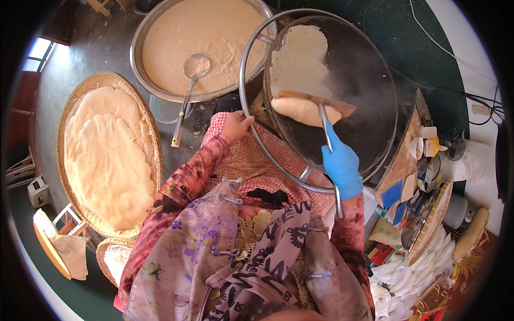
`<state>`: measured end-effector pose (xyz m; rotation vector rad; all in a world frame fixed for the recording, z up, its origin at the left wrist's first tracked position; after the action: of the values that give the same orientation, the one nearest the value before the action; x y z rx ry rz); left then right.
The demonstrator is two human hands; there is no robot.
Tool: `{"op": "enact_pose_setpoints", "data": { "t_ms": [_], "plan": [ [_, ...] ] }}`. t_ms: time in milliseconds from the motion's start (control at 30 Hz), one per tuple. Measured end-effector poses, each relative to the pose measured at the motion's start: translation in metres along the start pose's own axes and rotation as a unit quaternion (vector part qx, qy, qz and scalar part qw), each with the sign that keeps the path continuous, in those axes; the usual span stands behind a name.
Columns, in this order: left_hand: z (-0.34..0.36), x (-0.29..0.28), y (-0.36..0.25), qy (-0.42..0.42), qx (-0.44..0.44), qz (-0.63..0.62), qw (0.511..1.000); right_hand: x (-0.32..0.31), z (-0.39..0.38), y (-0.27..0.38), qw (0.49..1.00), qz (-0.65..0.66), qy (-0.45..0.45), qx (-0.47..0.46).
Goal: The person scoops batter onto a hot griddle, spreads it into a thin circle, cooks it, and removes the finished crepe to a stack. The cycle repeats with additional batter scoops and spreading.
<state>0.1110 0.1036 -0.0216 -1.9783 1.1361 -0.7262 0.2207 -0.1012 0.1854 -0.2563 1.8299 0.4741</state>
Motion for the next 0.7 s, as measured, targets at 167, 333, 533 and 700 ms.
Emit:
{"op": "enact_pose_setpoints", "data": {
  "t_ms": [167,333,533,700],
  "plan": [
    [0.029,-0.011,-0.020,0.028,-0.030,-0.022,0.999,-0.018,0.011,0.007,0.980,0.076,-0.151,-0.104],
    [0.019,-0.015,-0.022,0.015,-0.011,0.026,0.999,0.000,0.011,0.002,0.998,-0.005,-0.052,-0.020],
    [-0.043,0.025,0.037,-0.008,-0.032,-0.009,0.999,0.001,0.001,-0.017,0.996,0.061,0.035,0.050],
    [-0.028,0.018,0.034,-0.054,0.027,0.057,0.997,-0.008,0.021,0.021,0.996,-0.003,-0.083,-0.044]
  ]
}}
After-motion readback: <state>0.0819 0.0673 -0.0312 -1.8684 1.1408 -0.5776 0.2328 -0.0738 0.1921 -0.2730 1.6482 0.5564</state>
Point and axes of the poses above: each hand's wrist, its own z-axis towards the middle knuckle, its own x-axis out of the palm, y = z × x, the point moved 8 cm from there along z, towards the middle knuckle, and after that the axes turned 7 degrees about -y, right-handed, at the moved point
